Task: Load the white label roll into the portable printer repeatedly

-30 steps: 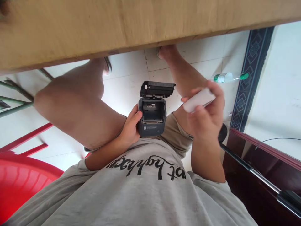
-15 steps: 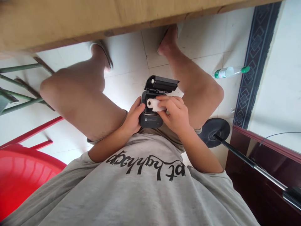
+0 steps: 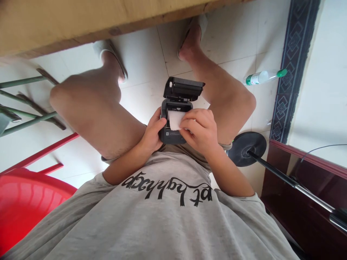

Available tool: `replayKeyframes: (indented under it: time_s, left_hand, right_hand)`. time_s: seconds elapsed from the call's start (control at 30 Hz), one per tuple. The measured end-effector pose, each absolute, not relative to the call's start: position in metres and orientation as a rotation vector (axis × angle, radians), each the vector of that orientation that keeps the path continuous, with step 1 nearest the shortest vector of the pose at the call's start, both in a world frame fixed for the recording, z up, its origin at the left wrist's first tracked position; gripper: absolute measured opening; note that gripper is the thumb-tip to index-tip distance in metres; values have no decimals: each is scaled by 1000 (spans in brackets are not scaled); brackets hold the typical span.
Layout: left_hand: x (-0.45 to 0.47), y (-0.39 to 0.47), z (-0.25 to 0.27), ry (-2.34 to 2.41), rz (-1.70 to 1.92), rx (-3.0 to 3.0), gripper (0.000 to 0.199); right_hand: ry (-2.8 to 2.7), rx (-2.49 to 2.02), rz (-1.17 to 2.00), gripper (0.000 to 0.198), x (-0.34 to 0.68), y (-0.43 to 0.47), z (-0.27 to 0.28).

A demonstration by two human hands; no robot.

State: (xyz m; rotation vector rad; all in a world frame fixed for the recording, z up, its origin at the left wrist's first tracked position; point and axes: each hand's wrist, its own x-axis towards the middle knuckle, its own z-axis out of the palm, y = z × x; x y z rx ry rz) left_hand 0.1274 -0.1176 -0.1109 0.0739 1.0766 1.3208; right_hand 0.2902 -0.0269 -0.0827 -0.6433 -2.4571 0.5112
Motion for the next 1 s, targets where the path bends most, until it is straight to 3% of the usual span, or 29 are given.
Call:
replayKeyframes:
  time_s: [0.17,0.3,0.43,0.5,0.63,0.83,1.0]
  left_hand:
    - [124,-123,-122,1074,1313,164,93]
    - [124,-127,-132,1049,1265,229,112]
    - [124,-128,-138,1024,1218,273,121]
    - [124,-127,-139,1026,1207,287,123]
    - [124,-127,-134,1042,1223,303,111]
    - [123,-125,-121,1055,1244,317,97]
    - [121,-124,-118,1114,1216,347,81]
  right_hand:
    - [-2407,-608,686,35,299,-42,-74]
    - [-2079,-885,851,35,307,-30,-88]
    - [-1862,-1086,1197,75,308,-11,-110]
    - [-1769,-1103,1337,78,309,-6,-119]
    - [-1638,-1192,1538,75,312,-8,-126]
    - [-1695,-1142,1909,108,306,-35,-122]
    - [-1690,-1168,1953,116,305,-46,-124]
